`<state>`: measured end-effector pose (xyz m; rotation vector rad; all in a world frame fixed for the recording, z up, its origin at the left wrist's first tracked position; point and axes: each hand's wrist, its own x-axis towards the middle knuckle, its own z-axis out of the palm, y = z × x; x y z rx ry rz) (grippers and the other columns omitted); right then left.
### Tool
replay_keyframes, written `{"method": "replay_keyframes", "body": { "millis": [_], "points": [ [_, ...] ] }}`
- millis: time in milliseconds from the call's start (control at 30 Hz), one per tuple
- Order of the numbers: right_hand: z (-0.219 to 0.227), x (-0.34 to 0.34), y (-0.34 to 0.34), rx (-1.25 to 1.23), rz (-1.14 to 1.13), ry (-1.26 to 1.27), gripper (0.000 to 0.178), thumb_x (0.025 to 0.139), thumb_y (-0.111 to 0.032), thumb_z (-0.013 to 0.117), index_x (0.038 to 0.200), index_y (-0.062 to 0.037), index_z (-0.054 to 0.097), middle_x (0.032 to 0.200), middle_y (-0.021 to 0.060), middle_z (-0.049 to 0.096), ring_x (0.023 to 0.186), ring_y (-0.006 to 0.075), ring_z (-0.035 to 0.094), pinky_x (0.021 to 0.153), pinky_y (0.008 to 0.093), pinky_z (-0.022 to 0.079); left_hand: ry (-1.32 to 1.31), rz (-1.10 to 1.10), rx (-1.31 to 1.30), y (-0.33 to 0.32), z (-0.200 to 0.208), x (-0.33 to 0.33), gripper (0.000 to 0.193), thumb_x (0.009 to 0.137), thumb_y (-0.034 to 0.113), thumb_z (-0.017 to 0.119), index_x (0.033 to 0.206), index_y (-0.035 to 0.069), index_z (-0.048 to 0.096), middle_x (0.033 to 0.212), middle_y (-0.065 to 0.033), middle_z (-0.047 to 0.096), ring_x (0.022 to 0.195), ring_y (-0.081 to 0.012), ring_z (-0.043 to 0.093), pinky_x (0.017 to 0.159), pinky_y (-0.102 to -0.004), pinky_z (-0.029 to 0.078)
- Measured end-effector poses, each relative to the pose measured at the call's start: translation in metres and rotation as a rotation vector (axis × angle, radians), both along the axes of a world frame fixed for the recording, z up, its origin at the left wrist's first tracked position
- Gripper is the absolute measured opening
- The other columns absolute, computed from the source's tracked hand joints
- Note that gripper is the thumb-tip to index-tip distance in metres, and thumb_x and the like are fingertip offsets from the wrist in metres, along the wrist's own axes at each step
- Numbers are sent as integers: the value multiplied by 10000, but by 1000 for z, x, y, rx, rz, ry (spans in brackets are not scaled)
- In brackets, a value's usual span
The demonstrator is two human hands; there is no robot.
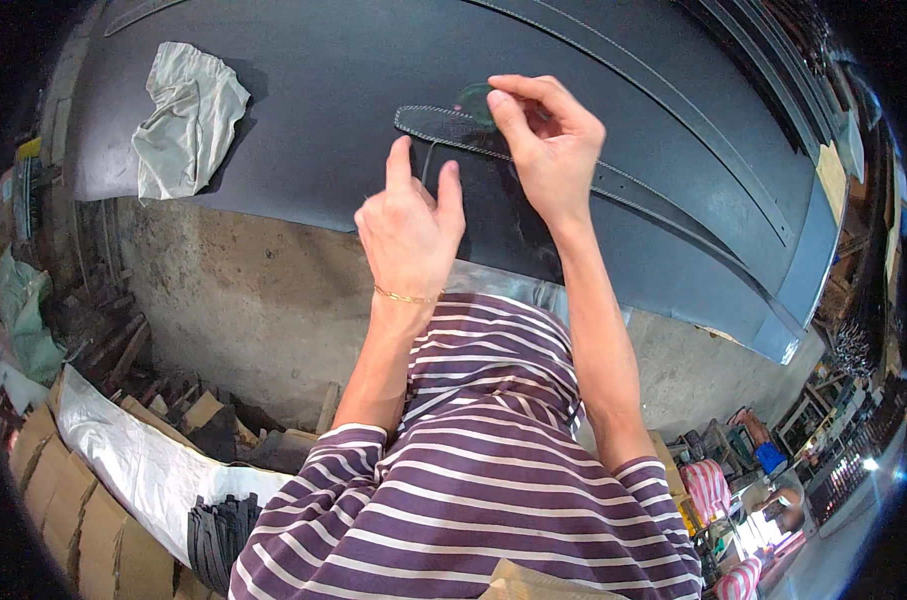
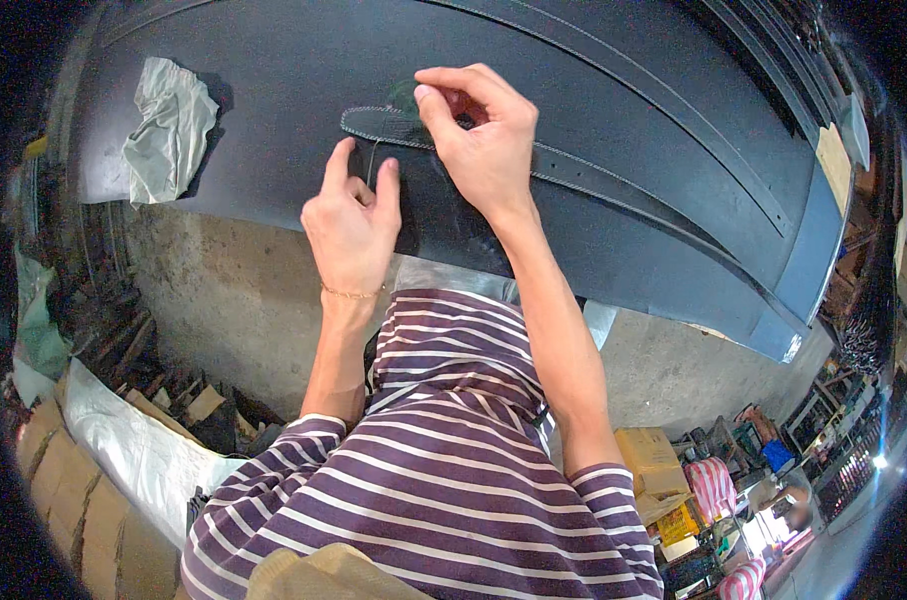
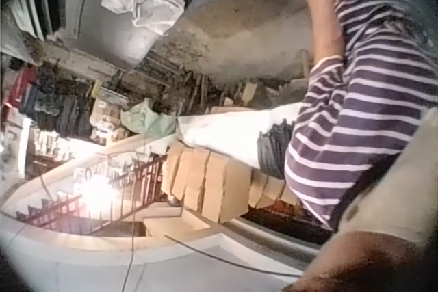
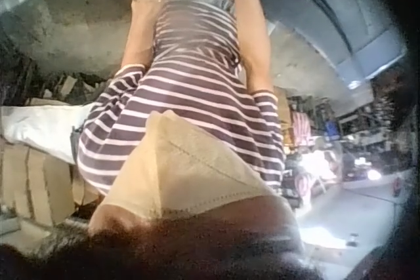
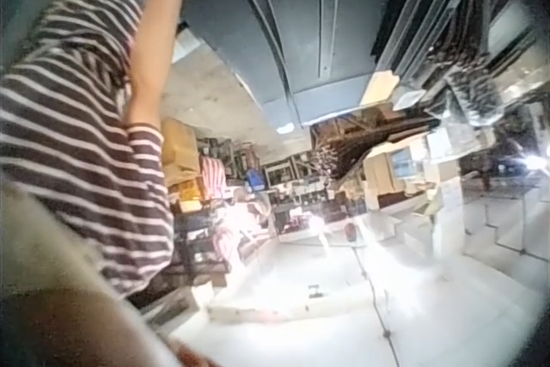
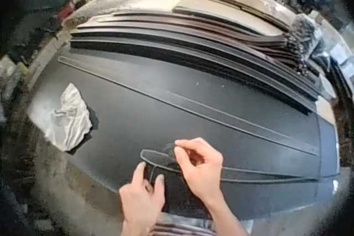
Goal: Applying edge paint to the sides of leather belts using a small applicator and wiping excess with a cloth.
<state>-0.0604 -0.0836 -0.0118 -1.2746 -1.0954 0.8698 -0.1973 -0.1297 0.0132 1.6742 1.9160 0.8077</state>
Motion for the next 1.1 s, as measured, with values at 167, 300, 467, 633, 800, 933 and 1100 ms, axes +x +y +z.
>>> {"method": "replay_keyframes", "body": {
  "millis": [167, 300, 467, 633, 800, 933, 1100],
  "points": [
    [-4, 0, -1, 69, 42, -145, 102, 814, -6, 723, 912, -20, 747, 752, 31, 662, 641, 78, 581, 585, 228, 465, 40, -9, 36, 11, -7, -5, 118, 874, 115, 715, 918, 6, 734, 530, -99, 518, 456, -156, 478, 495, -319, 408],
    [-5, 1, -2, 126, 59, -252, 109, 805, -1, 722, 911, -17, 746, 746, 35, 659, 630, 90, 568, 581, 232, 457, 19, -16, 66, 9, -7, -4, 121, 859, 90, 730, 934, -5, 733, 565, -93, 556, 472, -139, 492, 499, -298, 414],
    [-6, 0, -4, 108, -15, -73, 108, 816, 6, 720, 922, -5, 743, 773, 36, 660, 649, 80, 563, 585, 225, 447, 83, 14, 129, 8, -11, 0, 148, 852, 84, 742, 969, -7, 744, 597, -92, 602, 491, -139, 532, 515, -289, 446],
    [-8, 1, -5, 109, -29, -20, 100, 831, 16, 714, 927, 6, 740, 816, 35, 667, 658, 69, 552, 578, 217, 438, 80, 44, 197, 9, -18, 3, 138, 854, 73, 736, 968, -4, 743, 604, -93, 609, 499, -156, 554, 526, -299, 458],
    [-7, -1, -4, 103, 29, -151, 116, 787, -4, 726, 898, -30, 747, 753, 36, 663, 615, 93, 548, 564, 237, 447, 104, 15, 185, 12, -18, 1, 75, 850, 54, 718, 894, -6, 717, 590, -85, 591, 486, -142, 531, 508, -285, 437],
    [-1, 0, -3, 80, 89, -269, 138, 789, 33, 726, 914, -19, 752, 773, 14, 656, 667, 78, 522, 598, 225, 421, 1, -9, 99, 6, -19, -1, 65, 843, 42, 709, 891, -1, 703, 564, -50, 547, 491, -86, 479, 494, -259, 406],
    [-2, 1, -2, 119, 134, -359, 161, 742, 10, 737, 893, -40, 760, 764, 23, 682, 655, 104, 534, 600, 248, 440, -36, -14, 101, 5, -19, -2, 71, 841, 35, 715, 904, 3, 704, 552, -17, 520, 501, -57, 453, 488, -239, 389]
  ]
}}
